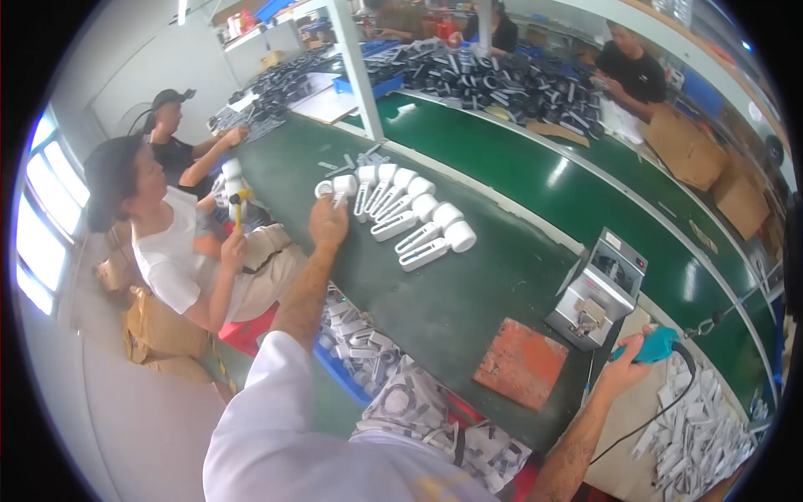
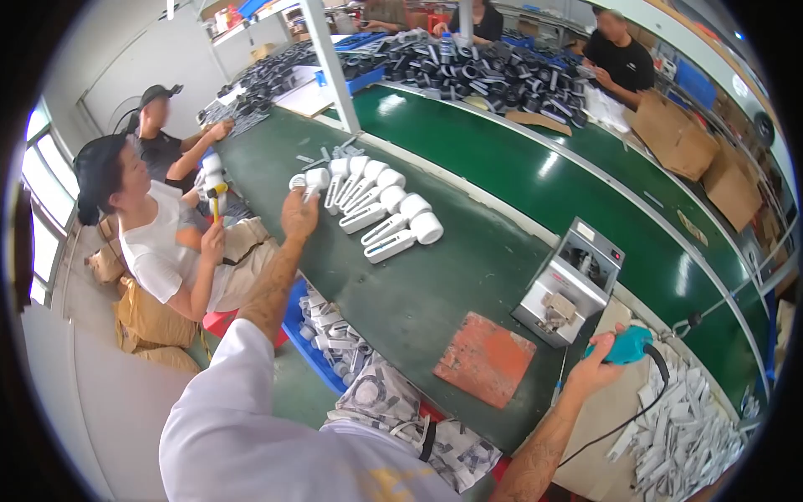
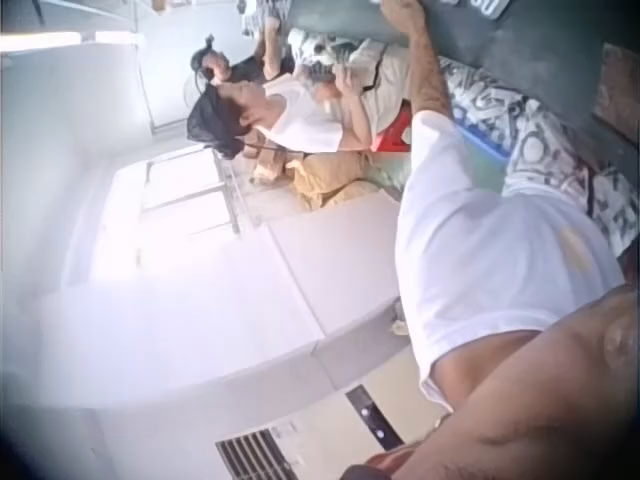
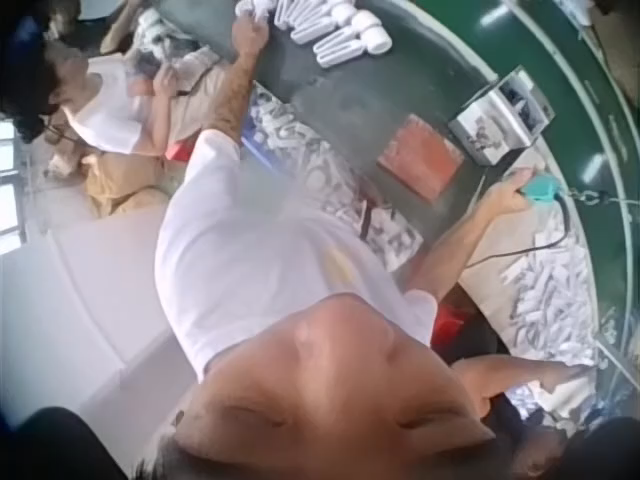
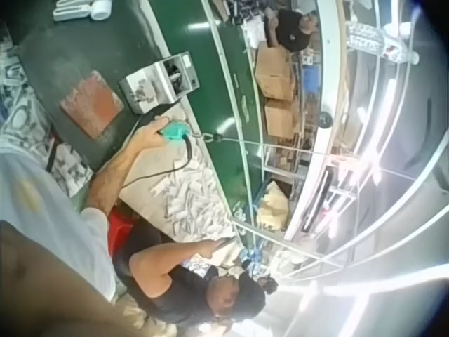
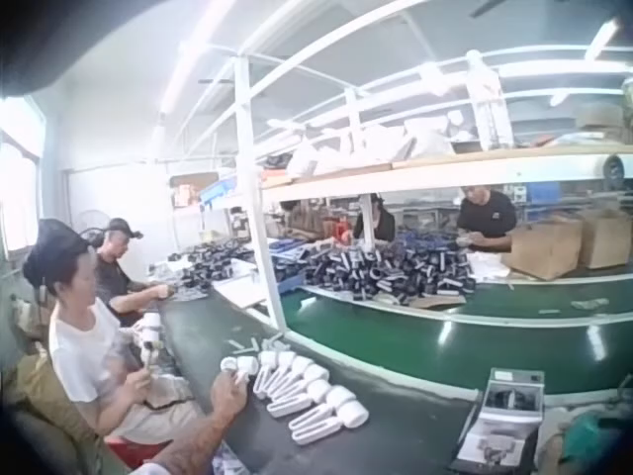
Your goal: The person assembles handheld fans on a production line by joining fan handles and fan bases with other fan components. The components are secured using an electric screwdriver.
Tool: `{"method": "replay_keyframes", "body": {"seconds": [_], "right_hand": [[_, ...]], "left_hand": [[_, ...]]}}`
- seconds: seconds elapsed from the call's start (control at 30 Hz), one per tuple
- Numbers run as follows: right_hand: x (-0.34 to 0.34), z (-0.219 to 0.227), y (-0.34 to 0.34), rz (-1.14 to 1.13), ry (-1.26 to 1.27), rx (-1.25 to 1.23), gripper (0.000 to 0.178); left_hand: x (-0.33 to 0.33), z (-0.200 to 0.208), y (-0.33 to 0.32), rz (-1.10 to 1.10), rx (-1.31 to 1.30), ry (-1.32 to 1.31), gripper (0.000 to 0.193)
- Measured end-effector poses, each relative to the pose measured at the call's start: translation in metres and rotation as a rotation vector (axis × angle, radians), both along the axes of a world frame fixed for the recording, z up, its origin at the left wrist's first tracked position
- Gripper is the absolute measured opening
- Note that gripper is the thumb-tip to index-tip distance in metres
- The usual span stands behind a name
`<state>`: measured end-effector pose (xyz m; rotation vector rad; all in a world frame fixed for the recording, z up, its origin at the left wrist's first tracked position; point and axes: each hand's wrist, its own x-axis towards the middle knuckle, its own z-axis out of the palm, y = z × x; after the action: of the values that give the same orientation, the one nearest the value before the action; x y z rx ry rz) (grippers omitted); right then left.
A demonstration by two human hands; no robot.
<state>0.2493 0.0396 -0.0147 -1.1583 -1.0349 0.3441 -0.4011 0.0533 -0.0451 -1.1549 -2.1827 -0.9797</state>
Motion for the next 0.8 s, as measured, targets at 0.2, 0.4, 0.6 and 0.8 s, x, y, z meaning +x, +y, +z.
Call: {"method": "replay_keyframes", "body": {"seconds": [0.2,0.4,0.6,0.8], "right_hand": [[-0.016,0.012,-0.009,0.023,-0.009,-0.017,0.030],[-0.013,0.001,-0.005,0.038,-0.007,-0.007,0.029],[-0.006,0.004,-0.004,0.031,0.043,-0.010,0.031],[-0.006,0.005,-0.004,0.155,0.080,0.053,0.041]], "left_hand": [[-0.017,0.003,0.013,0.005,-0.239,0.115,0.041],[0.062,0.040,0.022,-0.328,0.158,0.126,0.030],[0.257,0.071,-0.016,-1.036,0.015,-0.140,0.033],[0.353,0.036,0.025,-1.135,0.008,-0.740,0.028]]}}
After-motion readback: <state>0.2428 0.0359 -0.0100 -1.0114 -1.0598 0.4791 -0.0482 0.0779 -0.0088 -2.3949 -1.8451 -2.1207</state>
